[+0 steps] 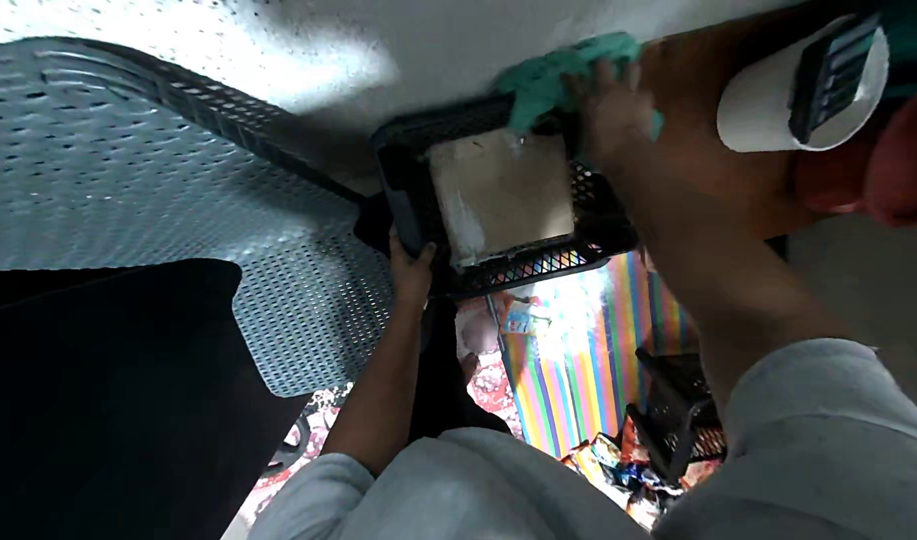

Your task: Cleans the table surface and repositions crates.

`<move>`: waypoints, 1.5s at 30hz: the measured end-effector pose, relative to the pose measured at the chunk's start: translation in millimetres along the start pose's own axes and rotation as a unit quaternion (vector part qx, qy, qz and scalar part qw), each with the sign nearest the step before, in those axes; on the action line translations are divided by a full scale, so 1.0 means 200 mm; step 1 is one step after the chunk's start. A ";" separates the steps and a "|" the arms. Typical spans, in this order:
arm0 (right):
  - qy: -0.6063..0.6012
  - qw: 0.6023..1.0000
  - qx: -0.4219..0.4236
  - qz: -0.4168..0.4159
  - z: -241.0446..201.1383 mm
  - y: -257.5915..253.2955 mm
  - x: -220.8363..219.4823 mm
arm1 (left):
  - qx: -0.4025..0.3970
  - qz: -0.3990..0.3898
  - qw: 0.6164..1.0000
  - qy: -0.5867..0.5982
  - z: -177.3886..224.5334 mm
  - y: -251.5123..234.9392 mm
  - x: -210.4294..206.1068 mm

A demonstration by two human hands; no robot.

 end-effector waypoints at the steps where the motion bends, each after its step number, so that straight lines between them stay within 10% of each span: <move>1: 0.004 0.999 -0.046 -0.012 0.11 0.02 0.03 | 0.006 0.003 1.000 -0.001 0.01 0.01 0.00; 6: -0.017 0.991 -0.102 -0.089 0.56 0.44 -0.12 | 0.011 0.008 1.000 -0.007 0.02 0.01 0.00; 12: -0.063 0.986 -0.098 -0.119 0.36 0.98 -0.40 | -0.004 -0.004 1.000 -0.005 -0.03 -0.01 0.00; 17: -0.259 0.910 -0.082 -0.314 0.60 1.25 -0.35 | 0.003 -0.007 1.000 -0.005 -0.04 -0.02 -0.01; 24: -0.336 0.930 -0.129 -0.069 0.55 1.25 -0.35 | -0.009 0.015 0.994 -0.110 -0.07 -0.04 0.01; 28: -0.246 0.947 -0.168 -0.120 0.20 1.22 -0.90 | -0.016 0.038 0.994 -0.100 -0.06 -0.02 -0.01; 33: -0.436 0.842 -0.238 -0.212 -0.29 1.43 -1.38 | 0.005 0.025 0.999 -0.042 -0.04 0.00 -0.02; 37: -0.539 0.812 -0.143 -0.172 -0.60 1.42 -1.19 | 0.007 0.013 0.999 -0.037 -0.06 -0.01 -0.01; 45: -0.445 0.842 -0.305 0.003 -0.47 1.22 -1.18 | 0.034 0.000 0.999 0.001 -0.06 -0.02 -0.02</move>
Point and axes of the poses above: each hand's wrist, its own y-axis away from the middle knuckle, its own x-axis out of the back of the hand, z = x × y, the point moved 1 cm from there along -y, towards the middle knuckle
